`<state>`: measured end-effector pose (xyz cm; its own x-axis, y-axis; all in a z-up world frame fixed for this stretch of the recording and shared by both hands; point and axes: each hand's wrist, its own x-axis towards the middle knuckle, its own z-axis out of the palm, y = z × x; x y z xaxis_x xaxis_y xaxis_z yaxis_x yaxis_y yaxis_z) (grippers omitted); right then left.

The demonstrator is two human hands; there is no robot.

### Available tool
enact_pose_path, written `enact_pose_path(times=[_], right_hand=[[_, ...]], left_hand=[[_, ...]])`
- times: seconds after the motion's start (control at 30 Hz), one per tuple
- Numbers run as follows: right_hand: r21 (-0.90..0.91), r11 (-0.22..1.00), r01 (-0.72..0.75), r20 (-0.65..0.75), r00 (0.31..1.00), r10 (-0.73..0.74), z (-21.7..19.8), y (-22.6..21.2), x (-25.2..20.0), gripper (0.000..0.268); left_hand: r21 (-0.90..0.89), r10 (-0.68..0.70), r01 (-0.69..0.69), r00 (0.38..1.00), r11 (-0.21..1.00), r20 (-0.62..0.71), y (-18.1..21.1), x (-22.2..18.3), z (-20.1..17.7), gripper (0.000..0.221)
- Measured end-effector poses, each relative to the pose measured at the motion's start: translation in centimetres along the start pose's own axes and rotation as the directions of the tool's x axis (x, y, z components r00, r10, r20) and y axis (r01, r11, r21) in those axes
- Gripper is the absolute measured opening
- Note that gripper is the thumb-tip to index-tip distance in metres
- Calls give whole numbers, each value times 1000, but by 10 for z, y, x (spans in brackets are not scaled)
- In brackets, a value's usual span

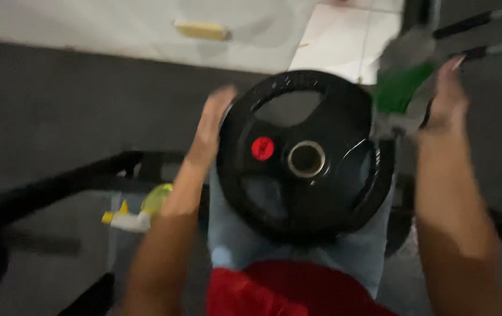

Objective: The person sits on the floor and cleans a black weight plate using a spray bottle and a cloth. They spray the plate and wipe both sides thoroughly, rotating the plate to reach all areas.

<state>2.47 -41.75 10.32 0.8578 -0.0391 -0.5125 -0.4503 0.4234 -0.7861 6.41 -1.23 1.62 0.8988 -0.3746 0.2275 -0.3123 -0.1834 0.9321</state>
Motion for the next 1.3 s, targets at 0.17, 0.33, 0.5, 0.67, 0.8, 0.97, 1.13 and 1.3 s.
enact_pose_path(times=[0.17, 0.33, 0.5, 0.67, 0.8, 0.97, 1.13, 1.3], right_hand=[[-863, 401, -308, -362, 930, -65, 97, 6, -7, 66], [-884, -343, 317, 425, 850, -310, 172, 105, 9, 56], [-728, -340, 595, 671, 719, -180, 202, 137, -38, 63], [-283, -40, 958, 957, 280, -73, 174, 190, -106, 40], [-374, 50, 926, 912, 358, 199, 135, 172, -133, 59], [-440, 167, 882, 853, 353, 386, 138, 126, -142, 42], [-661, 134, 738, 748, 635, 196, 130, 41, -127, 42], [-778, -137, 613, 577, 784, 231, 139, 65, -78, 56]], left_hand=[[-225, -495, 598, 780, 769, 382, 98, 68, -11, 127], [-211, -513, 617, 764, 758, 392, 92, 84, -9, 124], [-23, -602, 649, 717, 760, 352, 92, 100, 2, 118], [129, -546, 544, 738, 829, 396, 89, 103, 20, 118], [258, -573, 514, 770, 818, 282, 75, 86, 23, 122], [398, -601, 489, 764, 776, 234, 97, 77, 26, 102], [318, -646, 571, 727, 757, 232, 98, 80, 21, 112], [224, -634, 593, 728, 773, 262, 102, 78, 17, 121]])
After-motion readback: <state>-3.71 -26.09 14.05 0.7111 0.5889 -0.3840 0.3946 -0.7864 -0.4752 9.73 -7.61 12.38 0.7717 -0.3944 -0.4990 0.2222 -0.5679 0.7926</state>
